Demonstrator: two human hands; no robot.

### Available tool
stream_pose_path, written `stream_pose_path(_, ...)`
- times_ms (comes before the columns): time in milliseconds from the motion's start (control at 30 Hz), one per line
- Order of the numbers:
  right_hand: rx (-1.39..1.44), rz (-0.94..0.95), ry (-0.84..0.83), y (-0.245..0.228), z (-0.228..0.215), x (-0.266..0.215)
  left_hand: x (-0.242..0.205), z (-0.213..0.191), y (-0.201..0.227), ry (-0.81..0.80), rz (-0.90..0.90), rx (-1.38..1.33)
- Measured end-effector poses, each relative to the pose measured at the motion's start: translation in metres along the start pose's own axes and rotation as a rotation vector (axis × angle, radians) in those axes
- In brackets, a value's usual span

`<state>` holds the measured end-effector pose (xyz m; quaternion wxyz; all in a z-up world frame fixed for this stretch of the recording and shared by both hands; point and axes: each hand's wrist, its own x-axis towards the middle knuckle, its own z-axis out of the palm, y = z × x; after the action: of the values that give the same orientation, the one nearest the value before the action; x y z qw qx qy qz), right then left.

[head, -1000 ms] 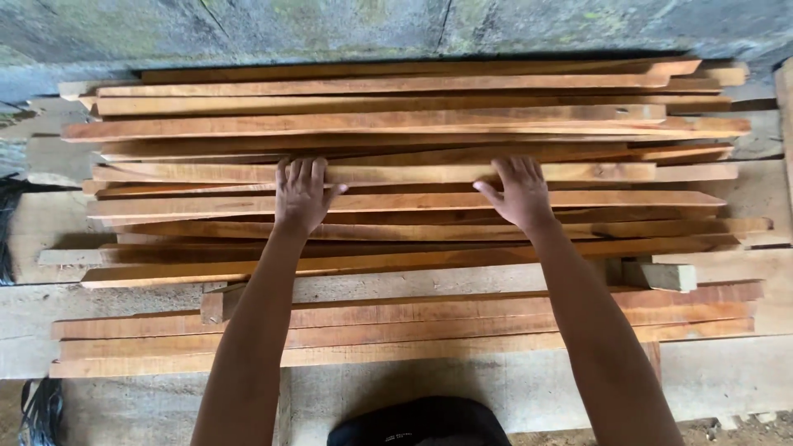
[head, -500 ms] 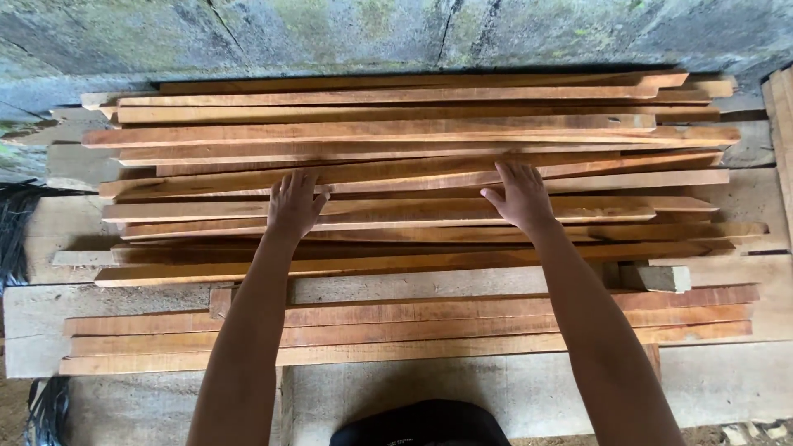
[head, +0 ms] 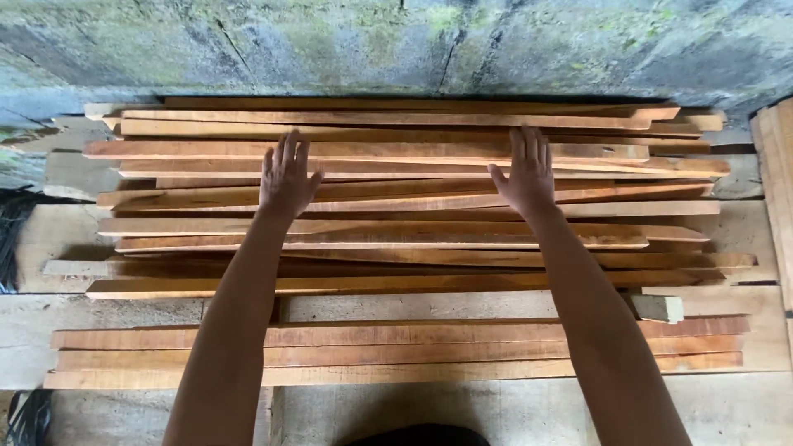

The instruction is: Organizing and sorting thin wooden planks on a workbench.

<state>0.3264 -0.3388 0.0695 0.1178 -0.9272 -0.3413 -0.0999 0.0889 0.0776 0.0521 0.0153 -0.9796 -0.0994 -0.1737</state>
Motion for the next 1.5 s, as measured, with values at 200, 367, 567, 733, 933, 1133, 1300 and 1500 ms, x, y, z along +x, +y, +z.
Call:
stream_pose_path(200, 0.016, -0.033, -0.155, 0.011, 0.022, 0.011, 0.008, 0.04, -0.018, -0.472, -0.219, -0.128)
stream_pose_path(367, -0.274, -0.207, 0.091, 0.032, 0.054, 0.006, -0.004, 0.083, -0.039, -0.006, 0.003, 0.228)
stream_pose_path(567, -0.324, -0.424, 0.181, 0.035, 0.036, -0.017, -0.036, 0.071, -0.048, 0.047, 0.077, 0.31)
stream_pose_path(733, -0.312, -0.416, 0.219, 0.022, -0.029, -0.047, -0.052, 0.015, -0.034, -0.121, 0.085, 0.209)
stream_pose_path(933, -0.385, -0.398, 0.263, 0.054, -0.072, -0.078, -0.065, -0.072, -0.018, -0.027, 0.159, 0.221)
stream_pose_path(1133, -0.36, -0.45, 0.482, 0.02, -0.163, -0.133, -0.099, -0.139, -0.028, 0.096, 0.188, 0.181)
stream_pose_path(1300, -0.311, -0.463, 0.53, 0.017, -0.182, -0.178, -0.141, -0.189, 0.004, 0.176, 0.091, 0.161)
stream_pose_path(1500, -0.305, -0.515, 0.542, 0.018, -0.177, -0.225, -0.181, -0.17, 0.011, 0.045, -0.022, 0.142)
